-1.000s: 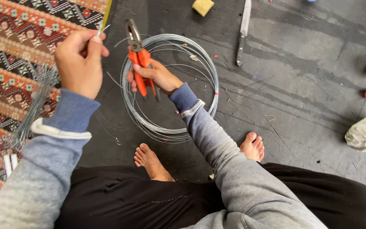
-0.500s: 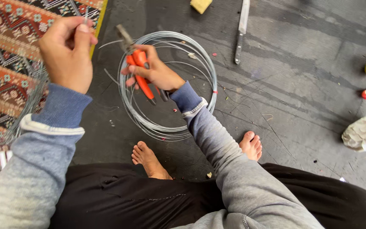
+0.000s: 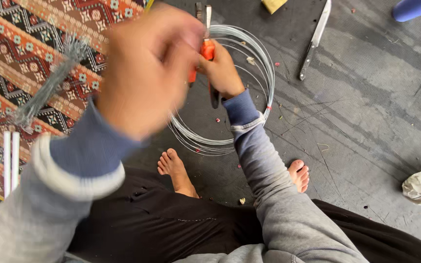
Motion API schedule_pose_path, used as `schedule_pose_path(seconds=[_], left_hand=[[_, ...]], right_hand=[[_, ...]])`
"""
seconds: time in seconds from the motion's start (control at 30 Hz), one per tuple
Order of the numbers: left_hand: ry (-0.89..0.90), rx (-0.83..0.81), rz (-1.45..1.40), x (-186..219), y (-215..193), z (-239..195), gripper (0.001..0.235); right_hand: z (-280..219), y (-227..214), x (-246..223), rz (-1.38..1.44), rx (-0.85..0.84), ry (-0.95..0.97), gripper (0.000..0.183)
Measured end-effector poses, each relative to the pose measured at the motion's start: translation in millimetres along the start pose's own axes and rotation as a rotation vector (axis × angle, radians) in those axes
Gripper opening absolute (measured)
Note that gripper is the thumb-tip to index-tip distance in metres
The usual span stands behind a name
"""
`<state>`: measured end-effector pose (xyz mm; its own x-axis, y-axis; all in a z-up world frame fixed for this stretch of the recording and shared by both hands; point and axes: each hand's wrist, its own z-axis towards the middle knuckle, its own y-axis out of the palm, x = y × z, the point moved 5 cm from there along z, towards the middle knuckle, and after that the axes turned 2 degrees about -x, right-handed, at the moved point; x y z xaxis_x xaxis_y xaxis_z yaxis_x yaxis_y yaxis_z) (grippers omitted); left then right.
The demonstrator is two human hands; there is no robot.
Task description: The person sits on the floor and uses wire cutters to cut a length of thin metal wire from a coil. They then straighten the cut wire by hand.
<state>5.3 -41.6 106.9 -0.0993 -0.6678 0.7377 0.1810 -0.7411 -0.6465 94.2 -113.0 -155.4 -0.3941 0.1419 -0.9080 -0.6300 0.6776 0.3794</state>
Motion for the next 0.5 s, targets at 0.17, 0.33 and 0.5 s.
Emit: schedule_pose_path(seconds=[0.17, 0.33, 0.5], left_hand=[[0.201, -0.225, -0.003, 133, 45, -47, 0.011], [0.089, -0.187, -0.014, 74, 40, -99, 0.015], [0.059, -0.147, 0.135, 27, 50, -102, 0.02]], right_hand=[[-17, 7, 3, -0.027, -0.249, 0.043, 0.036], [-31, 29, 9, 0.385, -0.295, -0.081, 0.025], [-23, 14, -1, 0.078, -0.077, -0.179, 0.02]])
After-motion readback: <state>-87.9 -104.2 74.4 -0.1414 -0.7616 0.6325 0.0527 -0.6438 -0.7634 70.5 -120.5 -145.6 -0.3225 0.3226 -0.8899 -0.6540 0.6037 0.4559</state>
